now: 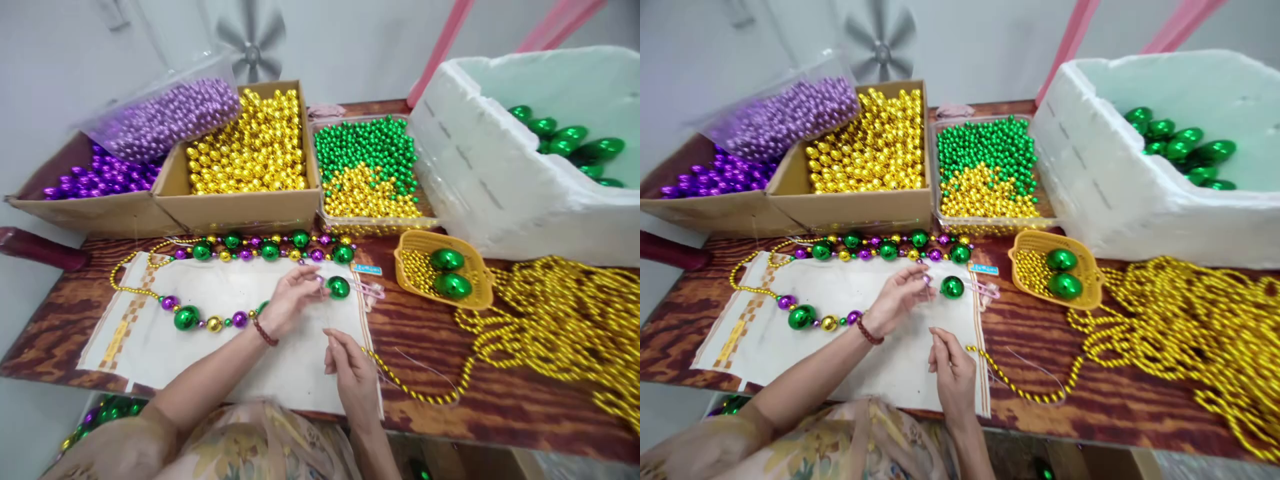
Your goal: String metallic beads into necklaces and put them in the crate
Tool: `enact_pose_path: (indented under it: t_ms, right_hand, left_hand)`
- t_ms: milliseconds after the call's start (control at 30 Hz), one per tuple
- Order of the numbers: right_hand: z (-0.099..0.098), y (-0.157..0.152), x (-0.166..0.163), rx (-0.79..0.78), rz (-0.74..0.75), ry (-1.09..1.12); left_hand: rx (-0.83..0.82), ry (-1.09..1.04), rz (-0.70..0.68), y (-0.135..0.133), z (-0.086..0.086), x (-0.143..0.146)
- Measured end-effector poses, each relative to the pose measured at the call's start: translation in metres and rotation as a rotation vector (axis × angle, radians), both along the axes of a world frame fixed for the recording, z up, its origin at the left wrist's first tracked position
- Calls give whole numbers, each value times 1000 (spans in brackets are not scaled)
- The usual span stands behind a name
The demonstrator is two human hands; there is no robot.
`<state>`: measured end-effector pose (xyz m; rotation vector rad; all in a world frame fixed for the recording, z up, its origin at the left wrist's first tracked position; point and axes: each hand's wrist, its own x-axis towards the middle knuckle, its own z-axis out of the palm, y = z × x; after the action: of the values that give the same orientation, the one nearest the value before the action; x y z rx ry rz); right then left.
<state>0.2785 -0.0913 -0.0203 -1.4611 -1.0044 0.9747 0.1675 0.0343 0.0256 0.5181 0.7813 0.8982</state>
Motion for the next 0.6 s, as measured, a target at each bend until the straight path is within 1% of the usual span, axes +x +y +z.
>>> enact_pose_path:
  t_ms: [133,233,300,333,400,500,600]
  right_hand:
    - [-3,14,-5,-9,-72,69]
    - [-5,18,-4,-14,3,131]
    - [-6,18,-3,-34,57,160]
    - [-7,17,-3,-50,58,166]
    - [-9,17,-2,-89,14,178]
    - [-11,17,-4,-116,-93,234]
    - [-12,17,-5,-109,-127,264]
  left_hand:
    - [3,48,-100,-15,-10,7]
    - [36,76,-73,-19,-12,4]
    - [39,84,-53,-18,-10,0]
    - [42,95,-56,-18,-9,-2]
    - [80,145,-79,-19,-8,-5]
    - [194,250,-104,-24,-11,-7]
    - [211,263,-211,-33,-18,-6]
